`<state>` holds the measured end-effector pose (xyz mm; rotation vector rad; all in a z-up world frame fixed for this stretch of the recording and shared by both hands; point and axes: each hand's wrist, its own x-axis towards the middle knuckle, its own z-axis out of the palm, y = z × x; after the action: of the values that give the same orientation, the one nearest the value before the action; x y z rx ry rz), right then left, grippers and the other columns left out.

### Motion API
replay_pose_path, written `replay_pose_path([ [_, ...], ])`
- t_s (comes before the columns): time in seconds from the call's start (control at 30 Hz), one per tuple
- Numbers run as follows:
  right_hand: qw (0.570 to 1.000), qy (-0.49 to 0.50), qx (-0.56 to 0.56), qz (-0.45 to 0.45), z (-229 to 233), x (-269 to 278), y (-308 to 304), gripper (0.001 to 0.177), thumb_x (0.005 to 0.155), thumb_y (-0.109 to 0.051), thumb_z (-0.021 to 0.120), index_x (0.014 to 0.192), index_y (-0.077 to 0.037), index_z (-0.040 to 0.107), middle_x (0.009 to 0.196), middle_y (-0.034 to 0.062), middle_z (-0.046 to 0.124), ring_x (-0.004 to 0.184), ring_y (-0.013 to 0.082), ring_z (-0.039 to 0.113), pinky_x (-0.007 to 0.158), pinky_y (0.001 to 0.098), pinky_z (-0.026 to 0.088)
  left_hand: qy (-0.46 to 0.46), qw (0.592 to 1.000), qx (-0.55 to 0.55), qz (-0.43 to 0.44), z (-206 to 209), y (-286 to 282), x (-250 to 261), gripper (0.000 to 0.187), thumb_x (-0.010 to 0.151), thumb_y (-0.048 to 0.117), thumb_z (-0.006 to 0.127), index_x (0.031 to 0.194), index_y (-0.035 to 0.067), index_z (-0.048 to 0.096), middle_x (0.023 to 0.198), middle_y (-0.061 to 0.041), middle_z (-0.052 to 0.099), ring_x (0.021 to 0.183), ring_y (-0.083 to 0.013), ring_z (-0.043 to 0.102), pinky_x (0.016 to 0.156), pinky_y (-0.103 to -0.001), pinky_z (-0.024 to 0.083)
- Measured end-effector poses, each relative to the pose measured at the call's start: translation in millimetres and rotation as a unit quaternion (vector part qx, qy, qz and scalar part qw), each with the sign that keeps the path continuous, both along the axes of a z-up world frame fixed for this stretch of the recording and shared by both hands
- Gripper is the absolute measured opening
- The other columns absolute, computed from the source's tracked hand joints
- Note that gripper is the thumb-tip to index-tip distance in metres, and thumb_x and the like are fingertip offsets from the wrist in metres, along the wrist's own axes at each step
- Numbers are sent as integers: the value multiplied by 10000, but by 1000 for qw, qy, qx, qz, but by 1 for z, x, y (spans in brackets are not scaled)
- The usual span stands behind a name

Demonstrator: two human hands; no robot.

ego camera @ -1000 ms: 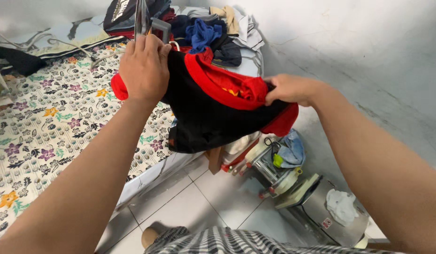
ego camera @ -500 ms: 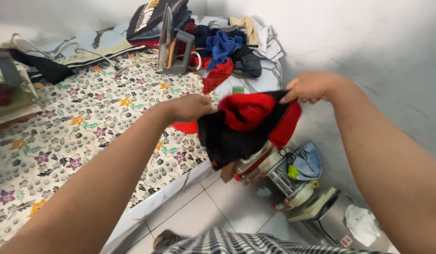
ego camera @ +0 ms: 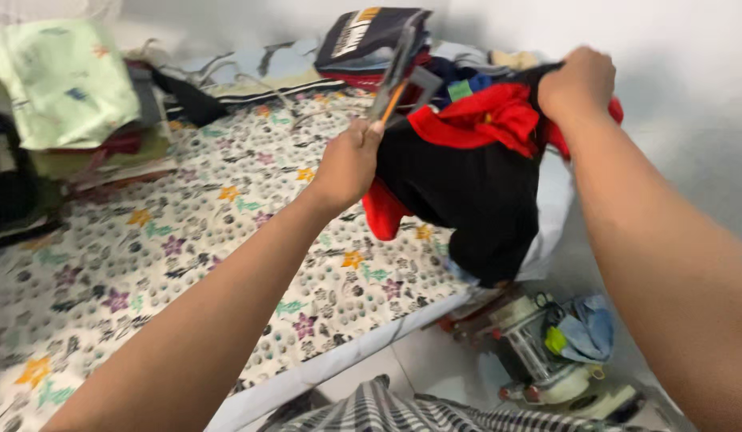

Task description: The person irons several garments on a floral-patterned ironing board. They smooth and fold a dark blue short, then iron it. Next, they iron a black and red short, followed by a black and red t-shirt, and finally a blue and red long-sleeve shirt. Each item is folded and stacked after ironing.

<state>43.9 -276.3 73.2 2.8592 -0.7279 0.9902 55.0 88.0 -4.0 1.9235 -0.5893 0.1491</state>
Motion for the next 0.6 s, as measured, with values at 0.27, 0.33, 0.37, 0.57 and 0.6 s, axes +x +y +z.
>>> replay_pose_path([
  [0.27, 747, 1, 181, 639, -34, 169, 244, 583, 875, 158, 503, 1446, 44, 520, 1482, 274, 533, 1383, 372, 507, 1105, 443, 415, 360, 907, -45, 213, -70, 203, -13, 350, 1013, 341, 468, 1024, 34, 636, 951, -219, 696, 913, -397, 737, 808, -502, 604],
  [0.33, 789, 65, 238, 562, -68, 159, 274, 517, 862, 55, 527, 1343, -93, 645, 1331, 145, 666, 1263, 255, 648, 1029, 379, 492, 275, 914, 88, 286, -88, 238, -21, 278, 946, 321, 578, 1036, 86, 695, 988, -186, 716, 950, -374, 694, 848, -476, 545],
  [0.37, 839, 111, 228, 481, -87, 148, 279, 498, 864, 15, 566, 1331, -122, 670, 1288, 160, 660, 1188, 291, 643, 966, 398, 496, 233, 908, 157, 312, -98, 249, -24, 255, 912, 310, 632, 1043, 112, 725, 1006, -170, 727, 968, -362, 673, 868, -462, 516],
  [0.57, 912, 190, 340, 126, -199, 94, 250, 504, 838, -213, 687, 1329, -105, 643, 1084, 195, 699, 966, 364, 705, 807, 488, 574, 159, 949, 68, 262, -138, 254, 20, 305, 943, 304, 596, 1129, 100, 728, 990, -122, 776, 909, -287, 756, 843, -390, 567],
  [0.6, 905, 207, 367, 65, -217, 86, 236, 520, 845, -224, 676, 1347, -101, 625, 1110, 200, 691, 952, 392, 717, 777, 531, 598, 149, 955, 66, 248, -144, 249, 30, 310, 943, 303, 601, 1128, 98, 742, 1005, -129, 774, 934, -285, 751, 855, -390, 562],
])
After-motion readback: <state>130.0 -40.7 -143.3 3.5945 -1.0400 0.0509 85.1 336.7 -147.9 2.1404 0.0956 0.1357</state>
